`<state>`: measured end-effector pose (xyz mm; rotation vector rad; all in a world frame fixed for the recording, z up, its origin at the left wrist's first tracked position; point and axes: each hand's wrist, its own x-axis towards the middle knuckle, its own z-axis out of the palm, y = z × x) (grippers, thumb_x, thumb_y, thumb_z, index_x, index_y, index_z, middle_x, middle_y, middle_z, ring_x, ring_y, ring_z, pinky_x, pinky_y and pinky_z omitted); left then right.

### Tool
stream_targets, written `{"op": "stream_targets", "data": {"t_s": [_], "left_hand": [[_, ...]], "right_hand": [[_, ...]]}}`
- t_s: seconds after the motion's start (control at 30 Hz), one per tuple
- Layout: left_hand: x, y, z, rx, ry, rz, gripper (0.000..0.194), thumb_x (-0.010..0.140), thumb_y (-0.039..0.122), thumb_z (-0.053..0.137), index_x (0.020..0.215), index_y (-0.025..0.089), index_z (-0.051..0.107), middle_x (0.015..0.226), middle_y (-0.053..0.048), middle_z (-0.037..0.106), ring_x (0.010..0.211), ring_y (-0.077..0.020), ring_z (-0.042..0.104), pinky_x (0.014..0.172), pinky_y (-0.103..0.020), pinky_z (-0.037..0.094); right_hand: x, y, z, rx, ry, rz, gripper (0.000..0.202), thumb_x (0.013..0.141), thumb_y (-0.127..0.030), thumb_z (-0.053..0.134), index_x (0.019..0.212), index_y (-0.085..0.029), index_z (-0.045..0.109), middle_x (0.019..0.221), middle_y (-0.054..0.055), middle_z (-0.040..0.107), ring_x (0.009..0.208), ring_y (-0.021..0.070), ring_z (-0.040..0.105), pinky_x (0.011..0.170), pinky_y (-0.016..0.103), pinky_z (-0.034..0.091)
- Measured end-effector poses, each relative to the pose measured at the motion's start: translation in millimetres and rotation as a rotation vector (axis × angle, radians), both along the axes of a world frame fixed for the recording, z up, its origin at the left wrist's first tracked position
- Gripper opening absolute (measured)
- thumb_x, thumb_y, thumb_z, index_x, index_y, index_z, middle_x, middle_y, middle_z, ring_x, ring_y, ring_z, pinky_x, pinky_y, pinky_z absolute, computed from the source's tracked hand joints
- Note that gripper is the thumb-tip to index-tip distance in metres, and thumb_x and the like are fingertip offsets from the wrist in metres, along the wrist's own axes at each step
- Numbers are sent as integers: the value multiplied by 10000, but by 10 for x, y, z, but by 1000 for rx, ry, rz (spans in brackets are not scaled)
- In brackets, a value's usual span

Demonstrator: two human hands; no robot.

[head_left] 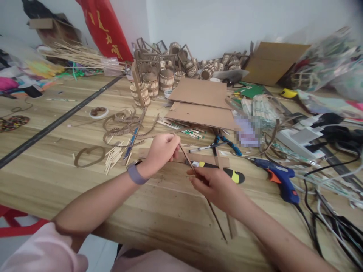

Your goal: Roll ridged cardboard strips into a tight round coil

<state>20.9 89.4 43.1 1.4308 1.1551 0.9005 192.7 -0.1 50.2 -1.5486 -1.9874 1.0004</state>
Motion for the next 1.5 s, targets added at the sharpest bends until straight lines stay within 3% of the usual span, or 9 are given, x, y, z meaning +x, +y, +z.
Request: {"op": "stream_targets", "data": {"t_s": [0.07, 0.17, 0.27, 0.4, 0.6, 0.73, 0.83, 0.93, 1.5], "left_hand": [[29, -42, -4, -5, -27, -43, 364, 917, 402, 476, 643, 171, 542, 478, 27, 574, 373, -79, 484, 391, -182, 361], [33, -225, -79, -43, -107, -165, 436, 907, 579, 475, 808, 166, 572, 638, 10, 632, 422, -69, 509, 391, -172, 356], [5, -469, -171, -325, -86, -323, 498, 826, 666, 544, 803, 169, 533, 652, 12, 637, 395, -66, 494, 356, -170, 325], [5, -681, -227, -635, -231, -484, 561, 698, 687, 678, 783, 144, 562, 795, -60, 717, 452, -54, 524, 391, -166, 342], [18, -673, -306, -799, -393, -563, 516, 642, 550, 821, 906, 126, 693, 738, -34, 716, 450, -40, 487, 418, -167, 327], [-13, -619, -346, -731, -549, -387, 457, 646, 480, 853, 898, 126, 710, 735, -37, 714, 550, -68, 561, 539, -184, 419], [-29, -590, -338, -617, -628, -188, 434, 638, 446, 868, 895, 131, 716, 753, -25, 699, 646, -96, 597, 651, -215, 474], [-42, -581, -322, -579, -635, -103, 430, 640, 443, 863, 896, 130, 717, 770, -28, 691, 675, -114, 610, 651, -227, 484], [-106, -588, -336, -563, -613, -163, 393, 717, 438, 808, 912, 129, 664, 773, -24, 695, 568, -75, 591, 559, -194, 467]], "right_hand": [[-39, -20, -75, -152, 207, -65, 337, 895, -395, 497, 667, -183, 626, 595, -13, 573, 440, 83, 366, 422, 225, 280], [8, 18, -168, -324, 597, -155, 386, 857, -538, 566, 858, -173, 692, 691, 0, 616, 468, 80, 418, 425, 211, 331], [63, 52, -254, -360, 858, -222, 429, 761, -581, 697, 887, -173, 730, 735, 24, 641, 592, 118, 536, 524, 230, 438], [77, 75, -365, -307, 947, -346, 438, 723, -612, 723, 879, -203, 751, 724, 20, 624, 610, 137, 535, 559, 267, 473], [111, 88, -476, -243, 929, -382, 526, 760, -666, 649, 991, -201, 732, 624, -20, 537, 536, 132, 471, 510, 272, 437], [123, 8, -479, 63, 561, -423, 378, 854, -528, 619, 1027, -201, 695, 735, 23, 653, 625, 164, 581, 576, 286, 475], [67, -97, -417, 411, 225, -255, 102, 877, -304, 623, 872, -225, 686, 744, 31, 692, 653, 172, 638, 584, 271, 496], [-16, -175, -354, 582, 148, -59, 114, 888, -165, 580, 894, -234, 670, 726, 14, 692, 626, 145, 655, 559, 231, 514], [-57, -211, -336, 738, 61, 63, 166, 884, -104, 566, 959, -225, 652, 801, 42, 735, 710, 160, 714, 613, 259, 561]]}}
